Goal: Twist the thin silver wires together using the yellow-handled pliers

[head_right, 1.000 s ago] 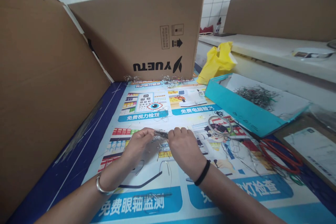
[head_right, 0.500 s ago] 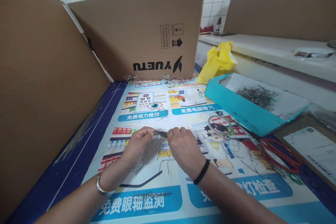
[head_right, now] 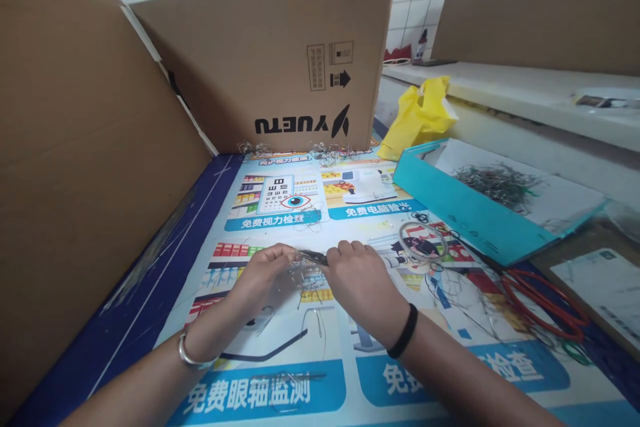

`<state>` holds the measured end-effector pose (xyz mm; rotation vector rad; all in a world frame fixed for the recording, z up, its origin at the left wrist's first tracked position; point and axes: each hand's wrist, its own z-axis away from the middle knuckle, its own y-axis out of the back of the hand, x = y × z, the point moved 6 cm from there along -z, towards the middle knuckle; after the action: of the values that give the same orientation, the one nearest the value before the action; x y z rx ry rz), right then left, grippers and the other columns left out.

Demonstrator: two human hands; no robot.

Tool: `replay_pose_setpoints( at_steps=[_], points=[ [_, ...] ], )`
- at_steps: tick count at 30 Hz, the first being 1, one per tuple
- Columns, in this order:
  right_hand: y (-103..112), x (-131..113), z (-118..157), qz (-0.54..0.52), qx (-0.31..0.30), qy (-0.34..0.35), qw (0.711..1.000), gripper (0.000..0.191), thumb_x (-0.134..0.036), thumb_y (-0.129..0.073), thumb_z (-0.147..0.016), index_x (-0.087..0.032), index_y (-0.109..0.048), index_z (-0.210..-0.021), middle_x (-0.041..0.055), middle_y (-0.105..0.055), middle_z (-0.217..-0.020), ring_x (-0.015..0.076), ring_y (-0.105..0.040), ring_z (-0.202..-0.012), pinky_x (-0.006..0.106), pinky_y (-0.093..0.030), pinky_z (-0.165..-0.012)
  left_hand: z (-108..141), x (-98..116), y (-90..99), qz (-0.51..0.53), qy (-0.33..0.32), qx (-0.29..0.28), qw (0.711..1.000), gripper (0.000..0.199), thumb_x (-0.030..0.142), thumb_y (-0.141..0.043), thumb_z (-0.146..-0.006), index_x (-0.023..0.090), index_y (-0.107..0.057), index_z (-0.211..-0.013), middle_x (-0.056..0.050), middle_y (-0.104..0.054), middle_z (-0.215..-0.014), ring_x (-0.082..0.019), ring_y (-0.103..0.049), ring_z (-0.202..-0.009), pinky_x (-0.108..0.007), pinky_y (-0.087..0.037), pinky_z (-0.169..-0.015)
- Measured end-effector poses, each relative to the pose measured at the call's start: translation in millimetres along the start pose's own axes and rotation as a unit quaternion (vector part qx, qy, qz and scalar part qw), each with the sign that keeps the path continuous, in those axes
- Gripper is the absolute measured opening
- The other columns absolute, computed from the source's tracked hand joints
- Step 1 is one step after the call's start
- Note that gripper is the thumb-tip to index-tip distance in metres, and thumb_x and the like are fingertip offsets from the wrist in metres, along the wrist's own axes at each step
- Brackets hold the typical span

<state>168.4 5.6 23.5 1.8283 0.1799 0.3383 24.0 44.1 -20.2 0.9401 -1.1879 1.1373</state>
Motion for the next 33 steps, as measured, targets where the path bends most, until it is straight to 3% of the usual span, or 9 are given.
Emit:
replay_pose_setpoints(
  at_steps=[11, 25, 33],
  points=[
    [-1.5, -6.4, 0.2, 0.032, 0.011, 0.009, 0.999, 0.007, -0.017, -0.050, -0.081, -0.017, -0.055, -0.077, 0.0062, -0.055, -0.073, 0.0202, -0.047, -0.068, 0.031, -0.024, -0.060, -2.2, -2.5, 0.0, -0.026, -0.007, -0.009, 1.000, 0.016, 0.032, -0.061, -0.070, 0.016, -0.064, -0.070, -0.002, -0.063, -0.067, -0.014, -0.052, -0.062, -0.024, -0.039, -0.061],
    [5.8, -3.1, 0.8, 0.026, -0.012, 0.019, 0.999, 0.008, -0.020, -0.050, -0.083, -0.019, -0.054, -0.077, 0.0053, -0.054, -0.073, 0.0207, -0.047, -0.068, 0.031, -0.023, -0.058, -3.3, 6.3, -3.3, -0.124, -0.081, -0.038, 0.988, 0.015, 0.021, -0.052, -0.076, 0.016, -0.063, -0.068, -0.001, -0.058, -0.079, -0.013, -0.052, -0.074, -0.023, -0.039, -0.070],
    [3.4, -1.0, 1.0, 0.009, -0.012, 0.017, 1.000, 0.012, -0.025, -0.049, -0.085, -0.018, -0.055, -0.076, 0.0064, -0.055, -0.073, 0.0200, -0.048, -0.069, 0.032, -0.023, -0.059, -4.6, 5.9, -2.9, -0.128, -0.090, -0.041, 0.987, 0.014, 0.021, -0.052, -0.077, 0.016, -0.063, -0.068, -0.002, -0.057, -0.078, -0.013, -0.052, -0.072, -0.024, -0.040, -0.068]
  ],
)
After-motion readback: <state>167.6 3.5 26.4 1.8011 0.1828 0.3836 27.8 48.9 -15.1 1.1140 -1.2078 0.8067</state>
